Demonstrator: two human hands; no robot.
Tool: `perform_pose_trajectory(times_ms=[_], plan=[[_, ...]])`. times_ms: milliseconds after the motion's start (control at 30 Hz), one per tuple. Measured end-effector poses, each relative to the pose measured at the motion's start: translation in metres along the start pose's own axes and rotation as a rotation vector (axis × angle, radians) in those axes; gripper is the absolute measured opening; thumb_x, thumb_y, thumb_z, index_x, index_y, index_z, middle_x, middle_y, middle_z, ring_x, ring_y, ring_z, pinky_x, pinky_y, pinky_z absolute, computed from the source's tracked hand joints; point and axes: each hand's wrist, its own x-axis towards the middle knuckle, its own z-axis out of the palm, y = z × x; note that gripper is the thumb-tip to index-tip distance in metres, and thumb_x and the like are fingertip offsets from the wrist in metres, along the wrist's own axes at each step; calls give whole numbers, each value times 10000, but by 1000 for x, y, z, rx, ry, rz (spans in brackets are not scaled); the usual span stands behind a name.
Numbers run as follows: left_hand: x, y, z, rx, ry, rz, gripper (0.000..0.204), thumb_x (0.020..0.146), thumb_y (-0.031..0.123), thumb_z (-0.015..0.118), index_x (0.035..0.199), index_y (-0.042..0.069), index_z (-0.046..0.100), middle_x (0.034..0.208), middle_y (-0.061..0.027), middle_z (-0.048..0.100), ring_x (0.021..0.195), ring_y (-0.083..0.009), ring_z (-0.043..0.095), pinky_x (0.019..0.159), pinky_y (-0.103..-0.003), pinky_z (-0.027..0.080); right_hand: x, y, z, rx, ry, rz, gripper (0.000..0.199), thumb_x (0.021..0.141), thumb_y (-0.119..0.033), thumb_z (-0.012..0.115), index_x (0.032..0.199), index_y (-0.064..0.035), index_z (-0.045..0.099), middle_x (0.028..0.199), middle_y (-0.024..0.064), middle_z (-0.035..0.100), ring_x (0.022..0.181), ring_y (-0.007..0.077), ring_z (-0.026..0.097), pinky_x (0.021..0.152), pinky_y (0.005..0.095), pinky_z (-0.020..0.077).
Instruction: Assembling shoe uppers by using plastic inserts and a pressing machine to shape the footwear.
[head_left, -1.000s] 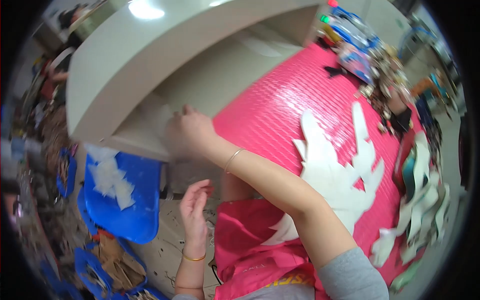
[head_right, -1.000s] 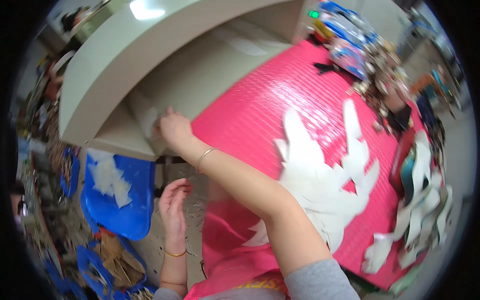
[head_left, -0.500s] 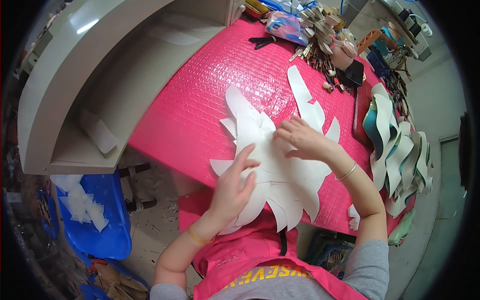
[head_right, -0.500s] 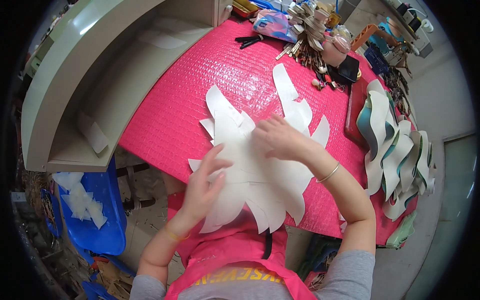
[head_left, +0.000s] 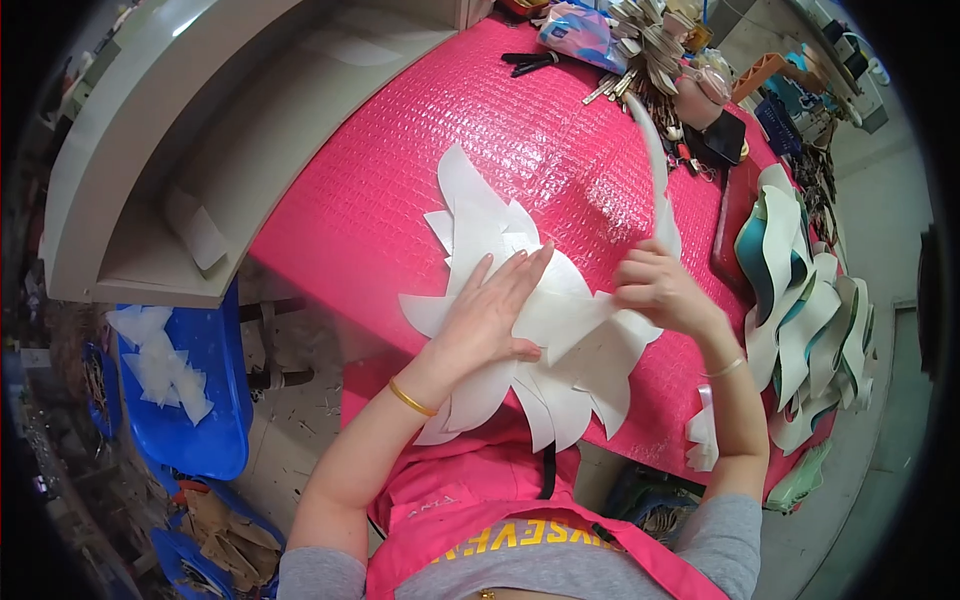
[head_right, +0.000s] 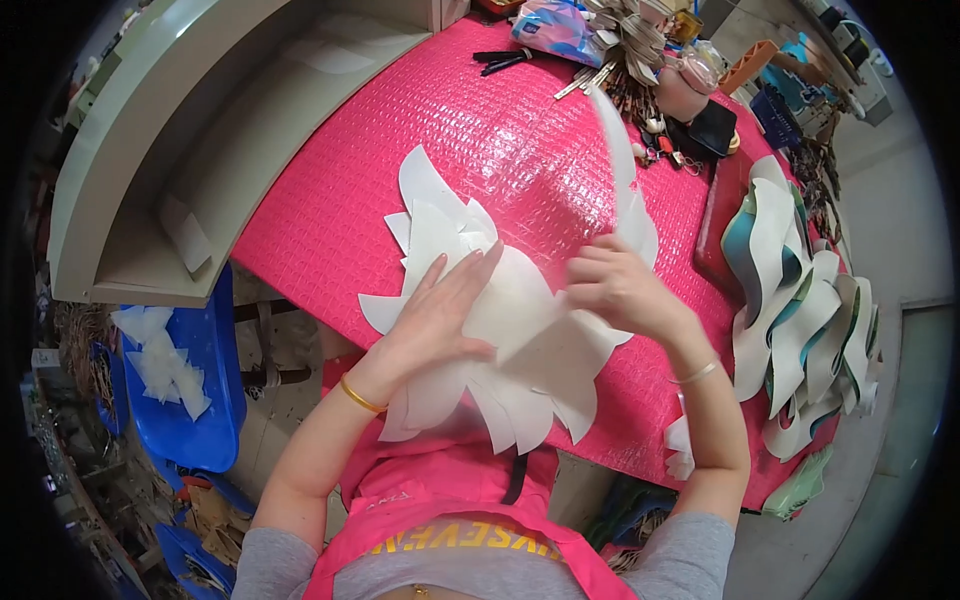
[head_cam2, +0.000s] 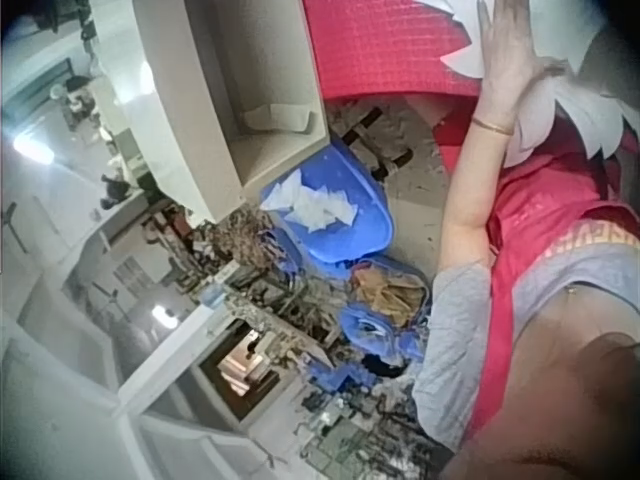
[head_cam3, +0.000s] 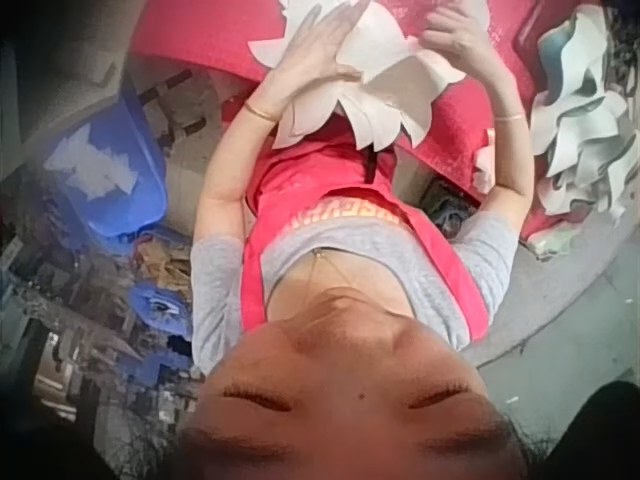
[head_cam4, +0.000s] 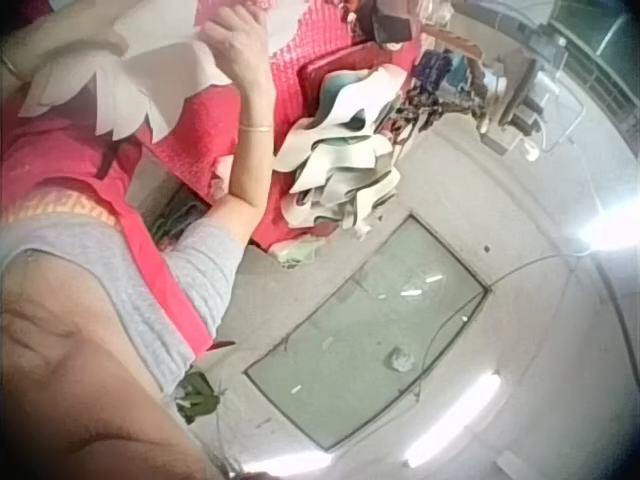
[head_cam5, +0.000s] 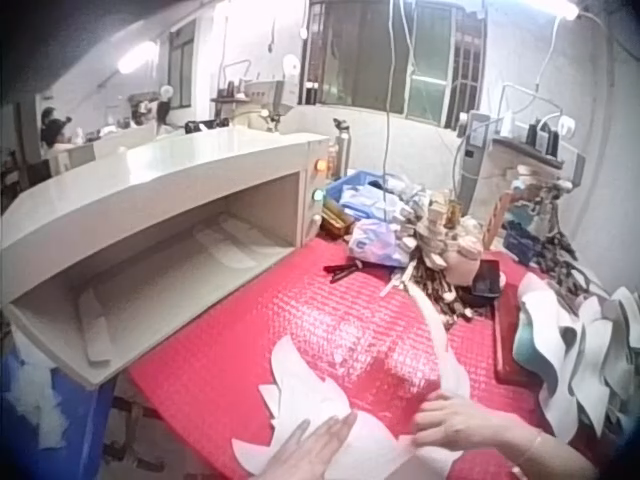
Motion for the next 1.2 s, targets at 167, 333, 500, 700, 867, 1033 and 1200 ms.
perform_pose_trajectory(times_ms=[167,333,500,700,867,1033,1200], plan=[[0,-1,0,17,13,18,965,594,218,719,1344,80,128,1340,-120,285,1256,-267,249,1028,-452,153,-74,-1,-87,540,741,557,116,696,25,610,760,-7,518,714,19,506,693,108,498,625,211,401],[8,25,-22,-633,100,117,738,689,149,664,1308,60,271,1294,-81,379,1247,-224,274,1020,-390,200,2,-25,-78,540,863,733,111,773,-81,607,825,-20,530,740,-21,527,649,26,480,564,152,373],[12,48,-28,-1285,368,-34,375,775,173,618,1088,6,496,1004,-94,560,960,-172,531,855,-308,412,70,-20,-53,1045,894,552,166,799,-153,601,869,-28,516,773,-22,544,652,24,488,549,156,382],[-23,20,-50,-1406,521,-203,212,823,202,562,911,16,614,768,-19,612,690,-74,563,591,-216,461,113,-45,-19,1305,713,621,213,783,-78,588,962,20,527,807,47,576,733,103,551,674,222,437],[-83,-5,-107,-1488,925,-294,249,825,181,525,954,-20,595,784,-79,624,564,-123,573,497,-231,459,125,-71,-2,1430,935,105,100,819,-93,533,907,-49,511,716,72,572,686,216,568,679,348,459],[-218,-66,-125,-1290,1706,-221,251,860,182,452,1025,10,533,922,-88,593,774,-157,589,571,-245,496,179,6,16,935,764,694,164,872,-140,456,1004,-50,493,771,-8,506,632,58,460,555,199,380],[-272,-10,-117,-1255,1866,-472,311,871,192,420,1125,18,461,991,-117,574,729,-212,595,498,-285,502,361,-3,111,1088,418,505,351,837,-137,513,1150,-14,412,837,52,542,715,99,493,581,229,396]])
